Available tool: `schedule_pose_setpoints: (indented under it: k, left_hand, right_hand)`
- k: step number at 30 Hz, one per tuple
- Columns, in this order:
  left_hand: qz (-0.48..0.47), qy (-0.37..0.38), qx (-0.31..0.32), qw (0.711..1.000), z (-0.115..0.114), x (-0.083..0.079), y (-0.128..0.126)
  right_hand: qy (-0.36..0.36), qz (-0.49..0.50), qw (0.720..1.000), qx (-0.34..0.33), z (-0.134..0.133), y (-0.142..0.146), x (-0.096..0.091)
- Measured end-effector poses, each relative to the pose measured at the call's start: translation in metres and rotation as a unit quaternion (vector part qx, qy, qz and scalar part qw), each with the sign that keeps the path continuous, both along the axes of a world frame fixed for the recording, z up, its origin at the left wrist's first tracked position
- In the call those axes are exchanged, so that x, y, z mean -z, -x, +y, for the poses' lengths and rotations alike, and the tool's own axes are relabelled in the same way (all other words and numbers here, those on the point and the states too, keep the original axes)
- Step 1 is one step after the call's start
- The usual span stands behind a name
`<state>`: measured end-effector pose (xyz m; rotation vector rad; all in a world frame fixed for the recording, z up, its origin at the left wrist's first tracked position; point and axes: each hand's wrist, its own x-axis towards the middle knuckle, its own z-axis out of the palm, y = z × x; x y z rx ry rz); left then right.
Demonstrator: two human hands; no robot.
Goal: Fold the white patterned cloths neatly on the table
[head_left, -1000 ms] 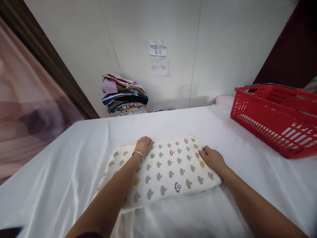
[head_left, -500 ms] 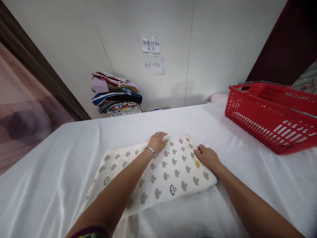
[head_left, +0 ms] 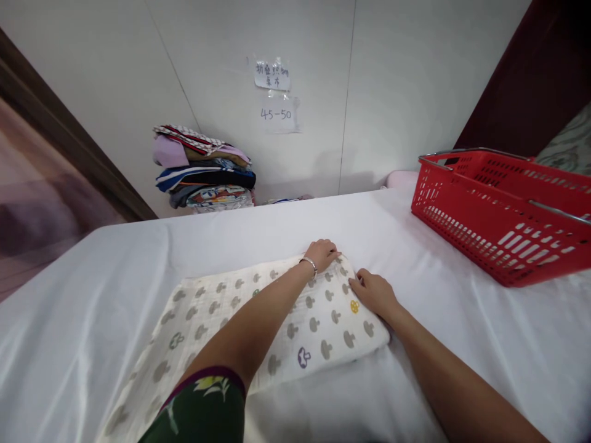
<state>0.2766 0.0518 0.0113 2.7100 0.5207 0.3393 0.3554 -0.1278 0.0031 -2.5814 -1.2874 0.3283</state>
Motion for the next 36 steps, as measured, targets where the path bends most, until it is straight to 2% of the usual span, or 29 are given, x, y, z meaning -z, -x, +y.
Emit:
schedule_pose_setpoints:
  k: [5,10,12,15,21,25,28,32,36]
  left_hand:
    - [0.026,0.015,0.015,0.999,0.001,-0.002,-0.002]
    - [0.093,0.078,-0.008,0.993,0.003,-0.019,-0.006]
    - [0.137,0.073,-0.025,0.988,0.005,-0.023,-0.009]
    - [0.164,0.051,-0.042,0.984,0.005,-0.02,-0.015]
    - [0.092,0.039,-0.051,0.994,-0.001,-0.003,-0.017]
    - [0.098,0.033,-0.049,0.993,-0.003,0.002,-0.018]
    - [0.087,0.029,-0.05,0.995,-0.002,0.004,-0.019]
    - [0.012,-0.016,-0.052,0.998,-0.005,0.004,-0.017]
    - [-0.072,-0.06,-0.011,0.996,-0.018,0.0,-0.006]
  right_hand:
    - [0.005,0.01,1.0,0.004,0.001,-0.001,0.001]
    - [0.004,0.012,1.0,0.006,0.0,0.0,0.0]
    - [0.004,0.012,1.0,0.006,0.0,0.0,0.0]
    - [0.0,0.013,1.0,0.004,0.0,0.0,-0.001]
    - [-0.004,0.025,0.999,0.021,0.001,-0.002,0.002]
    - [-0.017,0.035,0.999,0.025,0.001,-0.003,0.003]
    - [-0.024,0.034,0.999,0.026,0.001,-0.004,0.003]
    - [-0.031,0.031,0.999,0.023,0.0,-0.004,0.002]
    - [-0.032,0.027,0.999,0.019,0.0,-0.003,0.001]
